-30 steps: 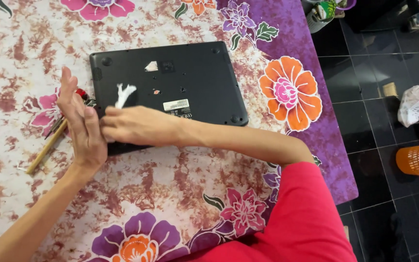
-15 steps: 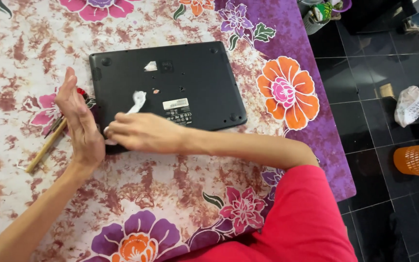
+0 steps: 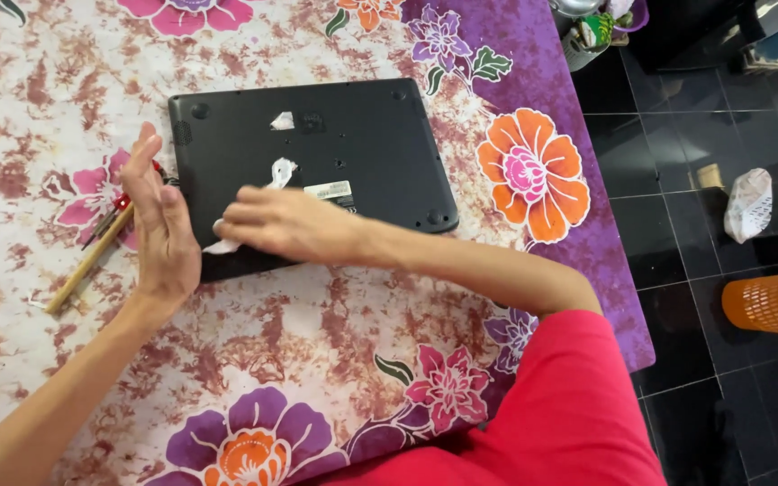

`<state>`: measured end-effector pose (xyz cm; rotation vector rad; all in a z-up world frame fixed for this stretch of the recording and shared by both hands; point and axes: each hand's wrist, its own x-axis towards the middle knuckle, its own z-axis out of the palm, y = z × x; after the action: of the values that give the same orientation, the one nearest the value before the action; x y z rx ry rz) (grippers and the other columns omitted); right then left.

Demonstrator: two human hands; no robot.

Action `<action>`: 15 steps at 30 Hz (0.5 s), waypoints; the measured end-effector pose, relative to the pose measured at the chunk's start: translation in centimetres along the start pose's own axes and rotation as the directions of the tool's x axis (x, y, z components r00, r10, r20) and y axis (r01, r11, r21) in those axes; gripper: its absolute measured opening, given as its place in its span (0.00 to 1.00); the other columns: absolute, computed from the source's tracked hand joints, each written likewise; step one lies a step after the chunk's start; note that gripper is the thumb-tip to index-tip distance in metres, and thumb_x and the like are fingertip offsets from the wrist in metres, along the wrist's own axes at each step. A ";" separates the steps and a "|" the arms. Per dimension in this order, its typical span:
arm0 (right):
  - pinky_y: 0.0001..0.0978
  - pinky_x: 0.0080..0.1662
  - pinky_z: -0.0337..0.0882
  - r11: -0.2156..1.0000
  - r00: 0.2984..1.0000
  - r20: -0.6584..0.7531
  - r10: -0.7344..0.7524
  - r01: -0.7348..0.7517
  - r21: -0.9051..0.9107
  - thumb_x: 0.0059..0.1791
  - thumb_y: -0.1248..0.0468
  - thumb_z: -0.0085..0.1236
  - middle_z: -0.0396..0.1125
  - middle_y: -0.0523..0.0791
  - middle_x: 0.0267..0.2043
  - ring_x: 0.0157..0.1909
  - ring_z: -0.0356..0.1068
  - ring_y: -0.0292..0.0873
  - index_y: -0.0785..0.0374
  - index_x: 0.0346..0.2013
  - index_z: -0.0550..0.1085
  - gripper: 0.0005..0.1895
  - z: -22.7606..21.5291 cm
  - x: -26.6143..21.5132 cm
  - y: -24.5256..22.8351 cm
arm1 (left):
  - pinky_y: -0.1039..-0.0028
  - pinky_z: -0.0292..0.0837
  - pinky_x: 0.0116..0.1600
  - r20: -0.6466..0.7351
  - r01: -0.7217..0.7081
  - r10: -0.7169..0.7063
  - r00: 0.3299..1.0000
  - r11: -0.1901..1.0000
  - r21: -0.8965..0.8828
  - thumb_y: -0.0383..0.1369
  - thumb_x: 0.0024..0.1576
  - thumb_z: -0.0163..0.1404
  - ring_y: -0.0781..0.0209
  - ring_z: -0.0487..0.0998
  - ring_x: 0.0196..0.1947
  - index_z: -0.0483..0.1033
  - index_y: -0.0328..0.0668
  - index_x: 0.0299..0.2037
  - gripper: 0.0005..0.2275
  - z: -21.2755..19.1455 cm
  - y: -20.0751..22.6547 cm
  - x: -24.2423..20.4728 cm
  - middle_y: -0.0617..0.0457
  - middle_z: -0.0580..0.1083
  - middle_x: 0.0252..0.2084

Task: The person is performing maintenance on a laptop, including internal component manipulation with a screwdriver, cleaning with a brush, reassembling the case, and wiping the exterior.

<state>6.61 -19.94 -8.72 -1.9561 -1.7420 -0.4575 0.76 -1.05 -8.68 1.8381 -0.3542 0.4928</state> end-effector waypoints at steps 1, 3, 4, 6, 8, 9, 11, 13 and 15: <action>0.43 0.44 0.73 1.000 1.000 -0.016 -0.016 0.017 0.024 0.57 0.72 0.53 0.70 0.51 0.47 0.46 0.68 0.51 0.70 0.51 0.72 0.09 -0.2 -0.2 0.2 | 0.49 0.35 0.81 0.011 0.000 0.000 1.000 1.000 -0.003 0.48 0.73 0.25 0.44 0.40 0.79 0.48 0.41 0.70 0.23 0.0 0.1 -0.1 0.35 0.48 0.76; 0.39 0.46 0.73 0.981 0.994 -0.105 0.007 -0.027 -0.191 0.56 0.70 0.52 0.70 0.49 0.46 0.48 0.70 0.50 0.67 0.49 0.73 0.08 1.6 -1.8 4.3 | 0.46 0.37 0.78 0.032 -0.022 0.020 0.999 0.996 0.082 0.46 0.73 0.27 0.36 0.43 0.77 0.49 0.37 0.70 0.23 -0.2 -0.5 0.0 0.32 0.49 0.75; 0.35 0.48 0.74 0.914 0.980 -0.198 0.009 -0.088 -0.395 0.55 0.69 0.51 0.71 0.47 0.45 0.51 0.71 0.48 0.64 0.47 0.75 0.07 2.5 -2.5 6.4 | 0.43 0.38 0.76 0.055 -0.049 0.041 0.998 0.985 0.166 0.43 0.73 0.29 0.28 0.46 0.75 0.49 0.33 0.70 0.23 -0.3 -0.8 0.0 0.28 0.49 0.73; 0.40 0.49 0.73 0.930 0.977 -0.092 0.194 -0.212 -0.299 0.50 0.74 0.54 0.70 0.50 0.50 0.54 0.69 0.52 0.65 0.47 0.73 0.11 1.1 -1.5 7.9 | 0.47 0.40 0.78 0.062 -0.070 0.061 0.996 0.984 0.166 0.42 0.72 0.29 0.33 0.47 0.77 0.50 0.33 0.70 0.23 -0.1 -0.4 -0.2 0.31 0.49 0.75; 0.45 0.50 0.73 0.916 0.934 0.035 0.357 -0.342 -0.212 0.46 0.78 0.58 0.69 0.53 0.54 0.58 0.68 0.56 0.67 0.47 0.71 0.16 1.4 -0.1 8.9 | 0.51 0.41 0.81 0.068 -0.088 0.077 0.995 0.981 0.172 0.41 0.72 0.30 0.37 0.48 0.78 0.51 0.32 0.70 0.22 -0.2 -0.1 -0.2 0.33 0.49 0.76; 0.46 0.55 0.72 0.926 0.934 0.054 0.354 -0.342 -0.162 0.50 0.73 0.55 0.68 0.56 0.58 0.62 0.67 0.57 0.66 0.52 0.72 0.15 2.3 0.7 9.2 | 0.54 0.43 0.79 0.122 -0.038 0.018 0.992 0.985 0.166 0.38 0.71 0.34 0.40 0.48 0.78 0.51 0.31 0.70 0.22 -0.4 0.0 -0.2 0.35 0.53 0.74; 0.48 0.60 0.70 0.934 0.933 0.077 0.350 -0.341 -0.109 0.54 0.68 0.52 0.67 0.58 0.62 0.65 0.67 0.59 0.66 0.56 0.73 0.16 3.5 1.3 9.7 | 0.57 0.45 0.77 0.174 0.017 -0.046 0.984 0.987 0.162 0.35 0.69 0.38 0.42 0.47 0.77 0.51 0.30 0.70 0.23 -0.3 -0.1 0.0 0.37 0.56 0.72; 0.43 0.65 0.65 0.957 0.953 0.102 0.286 -0.278 -0.083 0.54 0.66 0.52 0.68 0.59 0.62 0.65 0.68 0.57 0.64 0.58 0.73 0.17 4.2 1.7 10.1 | 0.58 0.44 0.77 0.177 -0.005 -0.030 0.984 0.981 0.193 0.27 0.64 0.43 0.40 0.50 0.76 0.56 0.31 0.67 0.21 -0.5 -0.2 0.0 0.36 0.60 0.70; 0.43 0.65 0.66 0.958 0.956 0.080 0.281 -0.274 -0.089 0.51 0.70 0.54 0.69 0.58 0.61 0.64 0.69 0.57 0.64 0.58 0.74 0.19 2.3 -0.7 11.2 | 0.60 0.43 0.77 0.175 0.021 -0.056 0.983 0.981 0.191 0.26 0.63 0.44 0.42 0.50 0.77 0.55 0.32 0.68 0.22 -0.6 -0.4 -0.1 0.37 0.59 0.71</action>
<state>17.43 -20.10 -12.46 -2.2664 -1.4880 -0.3439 0.77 -0.40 -8.91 2.0772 -0.4043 0.3428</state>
